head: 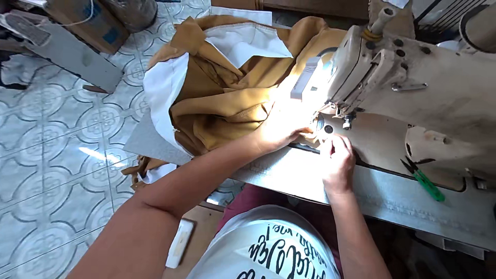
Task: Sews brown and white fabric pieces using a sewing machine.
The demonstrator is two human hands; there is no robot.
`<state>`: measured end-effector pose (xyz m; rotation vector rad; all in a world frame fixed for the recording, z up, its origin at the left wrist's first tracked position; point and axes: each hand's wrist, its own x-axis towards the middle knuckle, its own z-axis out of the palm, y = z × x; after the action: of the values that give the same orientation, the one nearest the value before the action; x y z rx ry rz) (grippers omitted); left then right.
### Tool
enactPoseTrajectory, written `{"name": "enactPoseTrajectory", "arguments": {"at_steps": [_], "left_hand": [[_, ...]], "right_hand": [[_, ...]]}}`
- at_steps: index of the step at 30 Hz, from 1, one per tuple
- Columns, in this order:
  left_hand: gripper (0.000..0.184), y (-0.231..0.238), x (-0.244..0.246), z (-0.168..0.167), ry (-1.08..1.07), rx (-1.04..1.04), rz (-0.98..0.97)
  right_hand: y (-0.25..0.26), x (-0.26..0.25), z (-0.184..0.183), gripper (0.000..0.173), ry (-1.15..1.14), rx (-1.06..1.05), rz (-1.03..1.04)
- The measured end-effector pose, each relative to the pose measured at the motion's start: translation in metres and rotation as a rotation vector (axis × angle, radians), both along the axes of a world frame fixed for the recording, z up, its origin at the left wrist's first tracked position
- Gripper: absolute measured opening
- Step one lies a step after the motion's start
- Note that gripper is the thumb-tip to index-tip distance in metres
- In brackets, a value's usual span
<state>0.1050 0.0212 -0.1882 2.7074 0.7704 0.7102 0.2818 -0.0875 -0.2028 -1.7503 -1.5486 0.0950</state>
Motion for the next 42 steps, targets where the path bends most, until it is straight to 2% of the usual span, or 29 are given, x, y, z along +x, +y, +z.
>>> {"name": "enactPoseTrajectory", "arguments": {"at_steps": [2, 4, 6, 9, 10, 11, 13, 15, 16, 17, 20, 24, 27, 32, 35, 38, 42], "left_hand": [[0.021, 0.004, 0.002, 0.008, -0.053, -0.199, 0.055], [0.02, 0.006, 0.004, 0.013, -0.06, -0.316, 0.106], [0.016, 0.006, 0.005, 0.014, -0.085, -0.344, 0.121], [0.015, 0.008, 0.004, 0.015, -0.148, -0.351, 0.09], [0.019, 0.007, 0.003, 0.018, -0.121, -0.366, 0.071], [0.029, 0.006, 0.0, 0.023, -0.064, -0.35, 0.05], [0.041, -0.002, -0.003, 0.031, 0.057, -0.147, 0.0], [0.029, -0.009, -0.007, 0.03, 0.071, 0.083, -0.063], [0.019, -0.011, -0.009, 0.03, 0.083, 0.127, -0.102], [0.014, -0.013, -0.011, 0.03, 0.099, 0.155, -0.144], [0.023, -0.018, -0.012, 0.032, 0.144, 0.198, -0.225], [0.026, -0.028, -0.014, 0.031, 0.229, 0.202, -0.171], [0.025, -0.032, -0.015, 0.025, 0.196, 0.215, -0.126], [0.024, -0.036, -0.014, 0.02, 0.15, 0.206, -0.075], [0.028, -0.041, -0.013, 0.02, 0.237, 0.19, -0.041], [0.036, -0.05, -0.012, 0.027, 0.337, 0.144, -0.023], [0.043, -0.054, -0.009, 0.041, 0.501, 0.047, -0.018]], "right_hand": [[-0.002, -0.006, 0.002, 0.015, -0.006, -0.062, -0.013], [0.006, -0.011, 0.005, 0.022, -0.001, -0.134, -0.006], [0.017, -0.015, 0.008, 0.026, 0.047, -0.182, -0.031], [0.027, -0.017, 0.012, 0.012, 0.091, -0.167, -0.043], [0.026, -0.017, 0.012, 0.011, 0.121, -0.144, -0.03], [0.021, -0.015, 0.012, 0.013, 0.169, -0.12, -0.011], [0.005, -0.015, 0.014, 0.011, 0.351, -0.059, 0.026], [-0.016, -0.018, 0.019, 0.017, 0.737, -0.059, 0.088], [-0.027, -0.021, 0.021, 0.021, 0.878, -0.097, 0.089], [-0.037, -0.022, 0.022, 0.023, 0.906, -0.141, 0.074], [-0.052, -0.018, 0.03, 0.025, 0.65, -0.295, 0.051], [-0.039, -0.014, 0.03, 0.017, 0.247, -0.181, -0.016], [-0.02, -0.023, 0.028, 0.027, 0.196, -0.148, -0.024], [-0.016, -0.034, 0.028, 0.023, 0.09, -0.289, -0.073], [-0.021, -0.032, 0.032, 0.015, 0.054, -0.264, -0.07], [-0.022, -0.028, 0.039, 0.019, 0.051, -0.234, -0.023], [-0.017, -0.027, 0.043, 0.017, 0.005, -0.386, 0.036]]}}
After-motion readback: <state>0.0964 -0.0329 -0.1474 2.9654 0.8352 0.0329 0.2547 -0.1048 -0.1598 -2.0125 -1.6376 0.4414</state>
